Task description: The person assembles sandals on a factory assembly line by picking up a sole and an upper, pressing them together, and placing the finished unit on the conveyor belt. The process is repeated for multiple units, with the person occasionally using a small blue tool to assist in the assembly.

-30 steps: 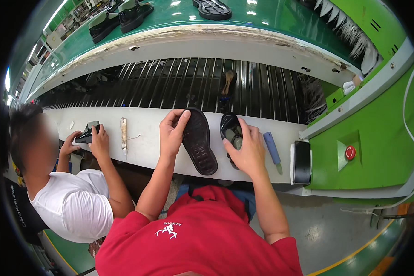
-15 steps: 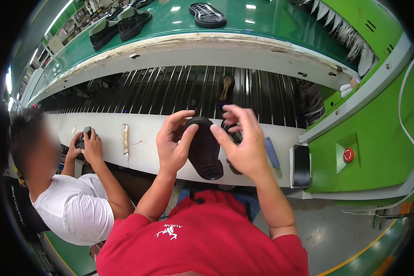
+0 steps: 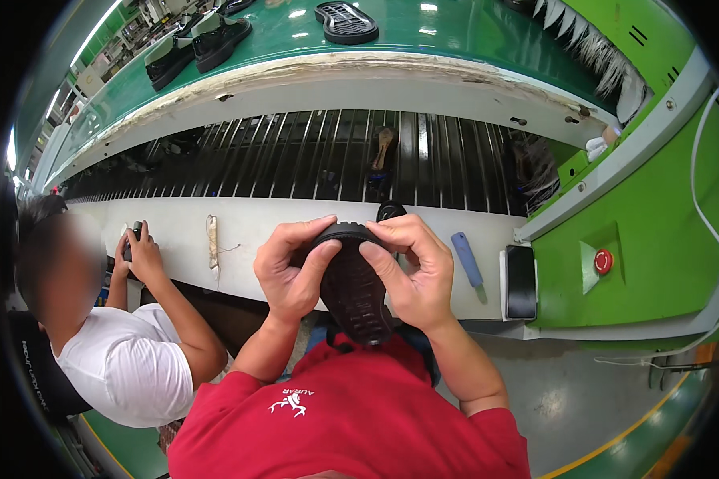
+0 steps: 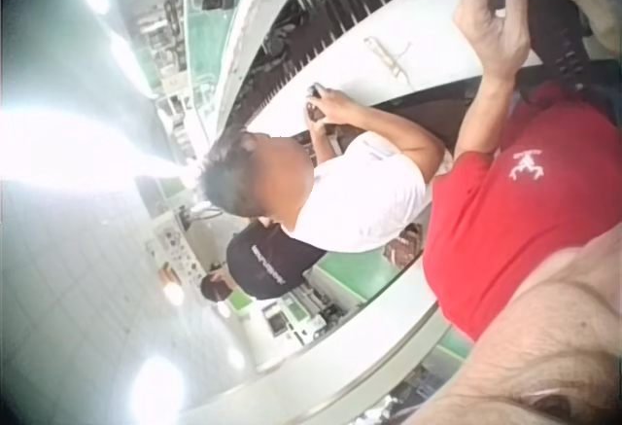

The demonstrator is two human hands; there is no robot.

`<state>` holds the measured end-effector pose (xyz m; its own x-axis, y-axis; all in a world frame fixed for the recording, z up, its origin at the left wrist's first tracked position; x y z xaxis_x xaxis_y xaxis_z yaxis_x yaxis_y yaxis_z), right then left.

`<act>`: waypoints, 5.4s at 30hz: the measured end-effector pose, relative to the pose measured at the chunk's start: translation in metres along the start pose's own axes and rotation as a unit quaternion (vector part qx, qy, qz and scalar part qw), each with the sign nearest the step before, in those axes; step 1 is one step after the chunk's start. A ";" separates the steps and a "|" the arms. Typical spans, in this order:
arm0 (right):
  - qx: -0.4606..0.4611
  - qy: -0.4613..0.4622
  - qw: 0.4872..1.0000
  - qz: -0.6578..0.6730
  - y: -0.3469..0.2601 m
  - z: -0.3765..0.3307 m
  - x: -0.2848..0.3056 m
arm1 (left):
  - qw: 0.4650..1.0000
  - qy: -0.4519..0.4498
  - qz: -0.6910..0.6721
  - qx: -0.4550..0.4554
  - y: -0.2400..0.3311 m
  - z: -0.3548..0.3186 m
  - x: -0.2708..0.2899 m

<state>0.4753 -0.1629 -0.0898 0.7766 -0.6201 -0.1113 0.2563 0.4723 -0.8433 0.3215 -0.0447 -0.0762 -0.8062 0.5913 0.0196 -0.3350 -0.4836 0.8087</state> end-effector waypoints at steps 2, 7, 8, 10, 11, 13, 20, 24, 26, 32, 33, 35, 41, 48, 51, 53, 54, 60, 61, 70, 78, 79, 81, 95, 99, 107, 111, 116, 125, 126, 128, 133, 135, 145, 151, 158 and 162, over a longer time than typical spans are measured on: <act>-0.011 -0.018 1.000 -0.019 0.001 0.002 0.001 | 0.999 0.000 -0.014 0.039 -0.010 0.001 -0.001; -0.019 -0.073 0.994 -0.075 0.003 0.013 0.000 | 0.996 0.026 -0.049 0.065 -0.034 0.000 0.001; -0.019 -0.072 0.994 -0.084 0.003 0.012 -0.001 | 0.996 0.031 -0.045 0.065 -0.036 0.000 0.001; -0.019 -0.072 0.992 -0.102 0.003 0.011 -0.004 | 0.996 0.041 -0.036 0.065 -0.040 -0.001 0.005; -0.016 -0.066 0.987 -0.145 0.006 0.010 -0.001 | 0.996 0.050 -0.034 0.071 -0.045 -0.001 0.008; -0.011 -0.054 0.972 -0.230 0.017 0.005 0.009 | 0.994 0.067 -0.028 0.084 -0.057 0.001 0.014; -0.229 -0.109 0.886 -0.387 0.132 -0.041 0.053 | 0.976 0.104 -0.038 0.189 -0.138 -0.008 0.029; -0.221 -0.092 0.916 -0.323 0.140 -0.048 0.058 | 0.973 0.089 -0.049 0.208 -0.149 -0.009 0.021; -0.184 -0.073 0.934 -0.298 0.137 -0.051 0.058 | 0.974 0.077 -0.059 0.206 -0.151 -0.009 0.017; -0.045 0.103 0.955 -0.273 0.082 -0.119 0.051 | 0.951 0.022 -0.183 0.247 -0.151 -0.010 -0.002; -0.106 0.099 0.966 -0.213 0.093 -0.132 0.050 | 0.948 0.015 -0.190 0.256 -0.147 -0.007 -0.006; -0.104 0.129 0.972 -0.164 0.098 -0.142 0.054 | 0.945 0.007 -0.187 0.268 -0.140 -0.004 -0.009; -0.130 0.162 0.978 -0.027 0.080 -0.139 0.043 | 0.949 -0.037 -0.184 0.252 -0.135 0.002 -0.023; -0.050 0.056 0.988 -0.137 0.048 -0.131 0.008 | 0.951 -0.061 -0.227 0.202 -0.113 0.002 -0.022; -0.052 0.050 0.989 -0.127 0.051 -0.137 0.001 | 0.940 -0.069 -0.269 0.198 -0.108 -0.003 -0.021; -0.038 0.031 0.988 -0.145 0.047 -0.136 -0.002 | 0.937 -0.074 -0.280 0.196 -0.105 -0.006 -0.020; -0.031 0.021 0.987 -0.154 0.044 -0.136 -0.003 | 0.950 -0.079 -0.238 0.184 -0.100 -0.007 -0.019; -0.041 -0.001 0.988 -0.147 0.040 -0.137 -0.005 | 0.968 -0.086 -0.179 0.155 -0.077 -0.012 -0.023; -0.042 -0.003 0.988 -0.146 0.040 -0.137 -0.005 | 0.967 -0.078 -0.182 0.164 -0.075 -0.013 -0.023; -0.038 -0.014 0.990 -0.137 0.039 -0.138 -0.010 | 0.972 -0.071 -0.153 0.163 -0.066 -0.017 -0.025; -0.009 -0.013 0.986 -0.165 0.033 -0.138 -0.009 | 0.979 -0.080 -0.128 0.134 -0.061 -0.017 -0.026; -0.008 -0.012 0.986 -0.164 0.033 -0.138 -0.009 | 0.981 -0.080 -0.121 0.129 -0.060 -0.017 -0.027; -0.006 -0.010 0.987 -0.162 0.034 -0.137 -0.008 | 0.980 -0.078 -0.128 0.130 -0.060 -0.018 -0.027; -0.029 -0.015 0.989 -0.142 0.035 -0.134 -0.007 | 0.980 -0.060 -0.124 0.142 -0.061 -0.019 -0.024; -0.039 0.007 0.988 -0.151 0.040 -0.134 -0.003 | 0.977 -0.070 -0.132 0.150 -0.070 -0.014 -0.032; -0.037 0.002 0.986 -0.161 0.038 -0.132 -0.004 | 0.981 -0.059 -0.122 0.140 -0.067 -0.013 -0.024; -0.035 0.010 0.987 -0.158 0.041 -0.134 -0.003 | 0.984 -0.058 -0.102 0.134 -0.067 -0.013 -0.025; -0.042 0.003 0.985 -0.166 0.038 -0.131 -0.003 | 0.983 -0.049 -0.098 0.146 -0.065 -0.014 -0.024; -0.049 0.007 0.986 -0.161 0.041 -0.133 -0.001 | 0.983 -0.050 -0.103 0.142 -0.063 -0.015 -0.024; -0.049 0.006 0.986 -0.161 0.041 -0.133 -0.001 | 0.983 -0.050 -0.102 0.142 -0.063 -0.015 -0.024; -0.047 0.006 0.985 -0.164 0.040 -0.132 -0.001 | 0.984 -0.051 -0.100 0.142 -0.064 -0.016 -0.024; -0.046 0.002 0.984 -0.170 0.041 -0.133 -0.001 | 0.985 -0.053 -0.094 0.138 -0.061 -0.015 -0.024; -0.048 0.001 0.984 -0.169 0.041 -0.133 -0.001 | 0.984 -0.052 -0.094 0.142 -0.060 -0.015 -0.024; -0.046 0.008 0.985 -0.166 0.038 -0.134 -0.002 | 0.985 -0.051 -0.086 0.139 -0.056 -0.017 -0.022; -0.044 0.005 0.985 -0.169 0.035 -0.134 -0.002 | 0.986 -0.045 -0.079 0.139 -0.053 -0.018 -0.020; -0.034 0.010 0.986 -0.163 0.027 -0.129 -0.002 | 0.992 -0.046 -0.059 0.097 -0.043 -0.009 -0.019; -0.032 0.010 0.986 -0.164 0.027 -0.123 0.002 | 0.993 -0.050 -0.048 0.094 -0.036 0.001 -0.022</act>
<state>0.4133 -0.2280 -0.1773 0.6463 -0.7457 0.1621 0.4535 0.2045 -0.8675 0.3520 -0.0395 -0.1055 -0.7196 0.6942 -0.0135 -0.3042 -0.2978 0.9049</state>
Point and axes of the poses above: each hand's wrist, its own z-axis towards the middle knuckle, its own x-axis out of the back of the hand, y = z × x, the point moved 9 cm from there along z, towards the middle knuckle, and after that the axes turned 1 degree about y, right-handed, at the moved point
